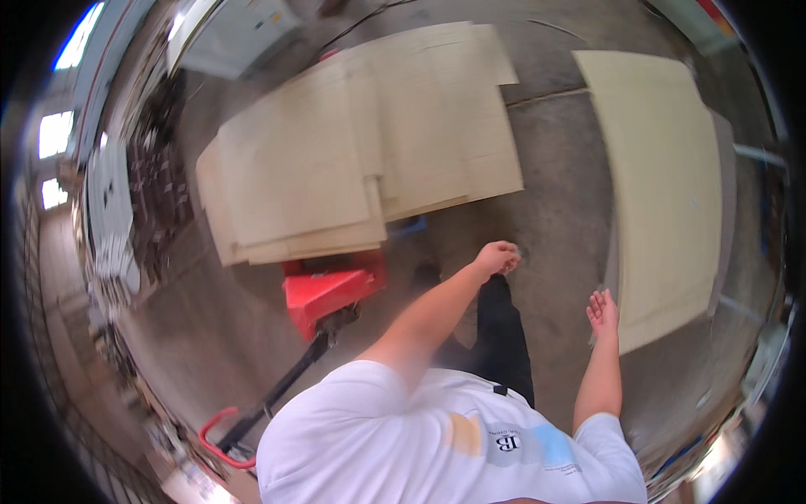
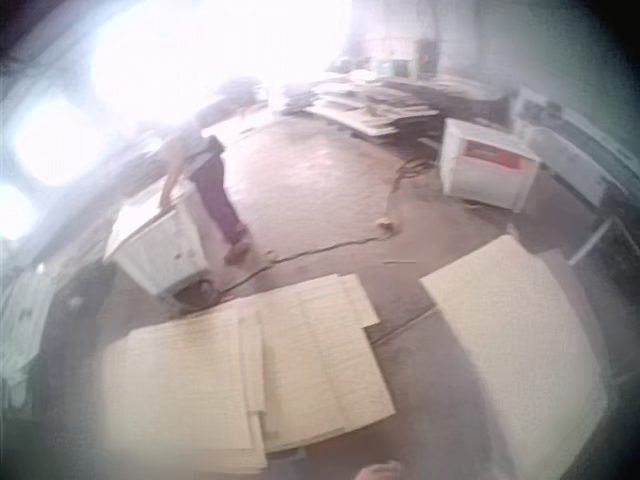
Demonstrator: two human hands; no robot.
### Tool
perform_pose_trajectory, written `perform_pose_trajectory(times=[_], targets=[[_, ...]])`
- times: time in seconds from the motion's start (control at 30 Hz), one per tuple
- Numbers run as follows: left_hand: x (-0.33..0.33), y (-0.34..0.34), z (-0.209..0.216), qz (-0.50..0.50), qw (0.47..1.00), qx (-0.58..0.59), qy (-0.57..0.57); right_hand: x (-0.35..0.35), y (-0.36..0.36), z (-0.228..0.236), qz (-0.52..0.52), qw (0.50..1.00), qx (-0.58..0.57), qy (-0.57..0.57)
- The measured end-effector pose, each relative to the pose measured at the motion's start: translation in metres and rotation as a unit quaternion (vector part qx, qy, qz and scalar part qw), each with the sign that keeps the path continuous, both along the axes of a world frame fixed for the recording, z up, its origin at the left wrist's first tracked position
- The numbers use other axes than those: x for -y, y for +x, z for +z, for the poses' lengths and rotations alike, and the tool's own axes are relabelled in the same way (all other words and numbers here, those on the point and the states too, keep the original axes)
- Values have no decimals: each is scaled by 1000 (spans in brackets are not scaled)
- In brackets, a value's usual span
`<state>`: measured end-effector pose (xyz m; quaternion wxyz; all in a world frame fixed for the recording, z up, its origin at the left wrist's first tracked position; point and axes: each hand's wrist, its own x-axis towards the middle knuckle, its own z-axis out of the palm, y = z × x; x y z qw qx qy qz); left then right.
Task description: The person handles wood panels by moving them from a stack onto a blue plastic crate, then picks up an electrical cord and wipes the surface of a white appliance.
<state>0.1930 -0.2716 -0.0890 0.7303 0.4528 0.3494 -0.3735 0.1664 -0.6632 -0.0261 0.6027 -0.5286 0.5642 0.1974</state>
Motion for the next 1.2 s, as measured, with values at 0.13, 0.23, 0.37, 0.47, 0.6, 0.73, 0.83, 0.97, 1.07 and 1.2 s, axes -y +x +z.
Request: perform_pose_trajectory(times=[0.13,0.23,0.37,0.47,0.6,0.73,0.83,0.97,1.07,1.2], targets=[[-160,-127,-126,243,960,-127,47,-120,-7,11,182,982,-46,30],[-252,-166,-154,336,897,-192,215,-177,-17,-12,311,944,-98,42],[-357,-191,-237,478,851,-157,149,-257,-40,-55,409,898,-148,58],[-402,-177,-280,520,806,-196,203,-297,-41,-59,457,872,-171,43],[-450,-122,-320,476,749,-360,288,-335,-43,-71,489,856,-165,23],[-467,-86,-355,599,652,-337,319,-358,-36,-86,507,850,-140,17],[-476,-84,-340,751,626,-177,113,-373,-35,-95,512,850,-125,0],[-469,-97,-302,654,722,-141,173,-410,-20,-99,538,840,-71,20],[-446,-131,-271,608,757,-89,221,-451,-5,-97,573,818,-22,50],[-367,-107,-152,571,782,-104,228,-511,7,-89,596,800,55,49]])
